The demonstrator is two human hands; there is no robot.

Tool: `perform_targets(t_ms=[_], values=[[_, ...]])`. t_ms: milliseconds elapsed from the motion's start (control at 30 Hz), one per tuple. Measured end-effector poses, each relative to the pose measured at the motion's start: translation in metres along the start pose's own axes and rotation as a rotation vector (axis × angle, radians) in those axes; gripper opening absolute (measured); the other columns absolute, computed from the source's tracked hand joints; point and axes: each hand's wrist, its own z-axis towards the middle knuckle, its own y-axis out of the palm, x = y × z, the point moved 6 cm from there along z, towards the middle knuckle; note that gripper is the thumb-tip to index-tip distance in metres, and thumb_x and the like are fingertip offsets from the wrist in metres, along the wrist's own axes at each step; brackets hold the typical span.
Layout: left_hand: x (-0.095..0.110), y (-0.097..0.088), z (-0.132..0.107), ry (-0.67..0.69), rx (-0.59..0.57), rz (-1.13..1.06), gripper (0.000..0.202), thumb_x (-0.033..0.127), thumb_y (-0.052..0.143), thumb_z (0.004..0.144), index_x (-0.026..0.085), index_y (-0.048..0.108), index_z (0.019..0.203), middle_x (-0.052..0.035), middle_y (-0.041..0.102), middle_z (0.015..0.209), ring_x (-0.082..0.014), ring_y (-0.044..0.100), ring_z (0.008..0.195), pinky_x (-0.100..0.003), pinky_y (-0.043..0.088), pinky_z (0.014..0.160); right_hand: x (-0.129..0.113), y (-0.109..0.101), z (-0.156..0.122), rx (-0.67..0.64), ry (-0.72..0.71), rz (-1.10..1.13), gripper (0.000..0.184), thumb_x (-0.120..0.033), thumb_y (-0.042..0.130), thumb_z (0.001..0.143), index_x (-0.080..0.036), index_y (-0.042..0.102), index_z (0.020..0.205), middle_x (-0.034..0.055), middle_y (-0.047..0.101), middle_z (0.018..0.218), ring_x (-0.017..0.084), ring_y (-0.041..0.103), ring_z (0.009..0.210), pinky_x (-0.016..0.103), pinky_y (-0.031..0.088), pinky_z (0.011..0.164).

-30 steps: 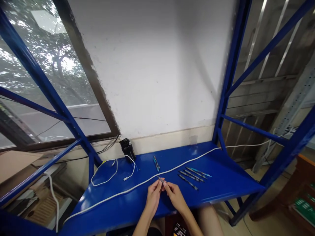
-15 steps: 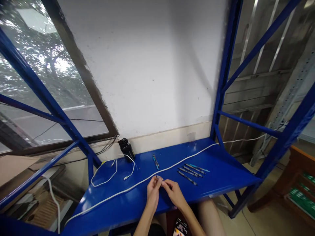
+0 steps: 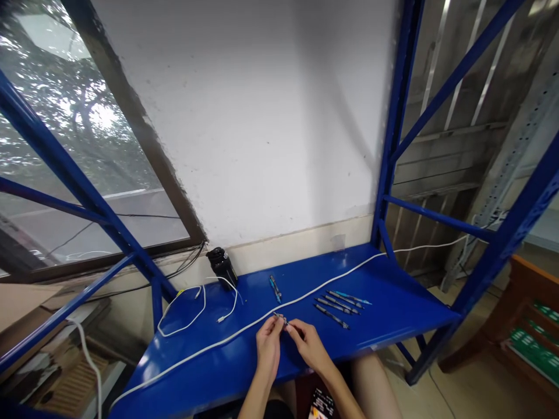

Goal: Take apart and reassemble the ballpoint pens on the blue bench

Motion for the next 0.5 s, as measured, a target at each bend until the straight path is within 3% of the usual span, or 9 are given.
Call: perform_targets(t_ms=[100,233,333,400,500], values=[[0.002,0.001,-0.001,0.004,-0.009,-0.017,0.048,0.047,0.104,0.064,0.016,0.084,0.096,-0.0066,0.081,0.090,-0.0208,0.077,0.089,-0.030,0.060,0.086,0.000,-0.002,-0.001,0.028,-0.008,-0.003,0.044,-0.063,0.061,0.105,-0.021,0.069,0.095,-0.0013,0.061,0.081,0.018,0.050,0.075,0.029,0.039,0.072],[0.002,0.010,-0.005,-0.082,-0.141,-0.051,0.065,0.052,0.098,0.075,0.018,0.082,0.128,-0.0170,0.082,0.123,-0.0322,0.076,0.122,-0.043,0.057,0.108,-0.004,-0.002,-0.001,0.031,-0.010,-0.017,0.042,-0.062,0.061,0.105,-0.021,0.069,0.098,-0.0012,0.061,0.082,0.018,0.051,0.075,0.030,0.040,0.073],[0.001,0.009,-0.005,-0.097,-0.132,-0.033,0.059,0.052,0.098,0.075,0.014,0.084,0.117,-0.0172,0.084,0.109,-0.0325,0.079,0.112,-0.045,0.058,0.106,-0.007,-0.001,0.000,0.022,-0.016,-0.049,0.049,-0.063,0.053,0.109,-0.020,0.071,0.093,0.0012,0.064,0.085,0.019,0.054,0.079,0.031,0.043,0.076],[0.001,0.006,-0.003,-0.067,-0.069,-0.048,0.054,0.051,0.101,0.071,0.014,0.084,0.106,-0.0139,0.083,0.100,-0.0287,0.079,0.102,-0.041,0.060,0.099,-0.007,0.000,0.000,0.027,-0.036,-0.075,0.052,-0.062,0.047,0.111,-0.020,0.071,0.092,0.0030,0.066,0.088,0.021,0.057,0.083,0.033,0.045,0.079],[-0.001,0.002,-0.001,-0.040,-0.003,-0.073,0.051,0.048,0.104,0.065,0.014,0.082,0.096,-0.0083,0.079,0.094,-0.0227,0.077,0.094,-0.033,0.060,0.091,-0.002,0.000,-0.001,0.041,-0.049,-0.081,0.045,-0.062,0.053,0.109,-0.022,0.069,0.098,0.0026,0.067,0.089,0.020,0.059,0.081,0.031,0.046,0.077]])
